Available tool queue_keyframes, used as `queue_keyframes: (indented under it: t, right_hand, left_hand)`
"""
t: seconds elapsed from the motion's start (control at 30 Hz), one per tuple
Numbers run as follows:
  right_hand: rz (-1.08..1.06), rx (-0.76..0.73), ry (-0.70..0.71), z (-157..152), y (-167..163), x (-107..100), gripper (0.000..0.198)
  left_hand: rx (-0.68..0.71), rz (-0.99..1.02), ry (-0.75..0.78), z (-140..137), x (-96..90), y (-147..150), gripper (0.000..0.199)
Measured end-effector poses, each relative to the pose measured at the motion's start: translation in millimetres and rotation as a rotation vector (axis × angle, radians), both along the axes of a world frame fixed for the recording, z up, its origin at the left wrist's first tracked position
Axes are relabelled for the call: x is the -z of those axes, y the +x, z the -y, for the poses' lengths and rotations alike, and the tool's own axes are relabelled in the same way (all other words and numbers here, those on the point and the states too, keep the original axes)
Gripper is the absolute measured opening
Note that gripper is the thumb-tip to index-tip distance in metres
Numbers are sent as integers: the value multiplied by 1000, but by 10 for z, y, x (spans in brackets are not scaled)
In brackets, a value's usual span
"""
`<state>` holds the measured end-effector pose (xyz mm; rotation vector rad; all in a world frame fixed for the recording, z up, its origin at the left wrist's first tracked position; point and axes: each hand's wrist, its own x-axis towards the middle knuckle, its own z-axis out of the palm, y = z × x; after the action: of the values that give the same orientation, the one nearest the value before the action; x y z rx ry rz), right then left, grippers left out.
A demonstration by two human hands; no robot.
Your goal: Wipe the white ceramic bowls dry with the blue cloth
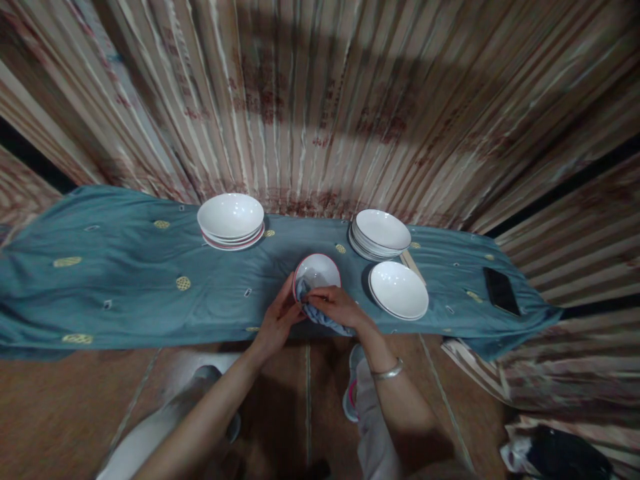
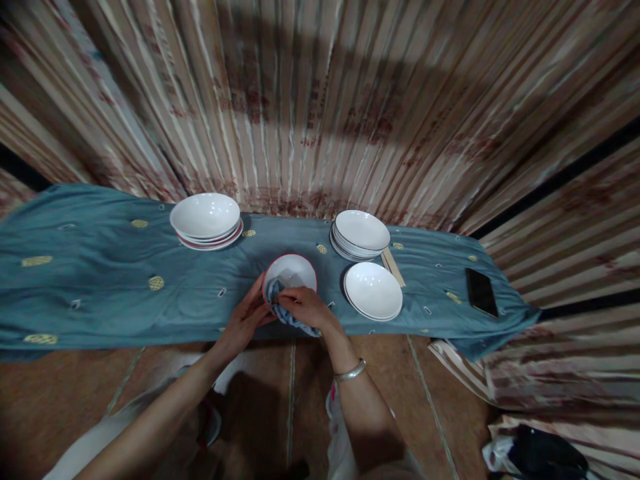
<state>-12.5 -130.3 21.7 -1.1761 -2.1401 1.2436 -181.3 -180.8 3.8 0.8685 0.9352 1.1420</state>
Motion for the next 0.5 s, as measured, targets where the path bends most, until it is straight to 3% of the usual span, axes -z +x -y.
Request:
queue_keyframes:
  t: [0.27,0.5]
  right_hand:
    - [-303,94,-37,35,-101,-22,32]
    - [-384,234,79,-32,-128,39,42]
  left_hand:
    - [-7,-16,-5,18,-11,7,78]
    - [18,-15,40,29,-19,15,77]
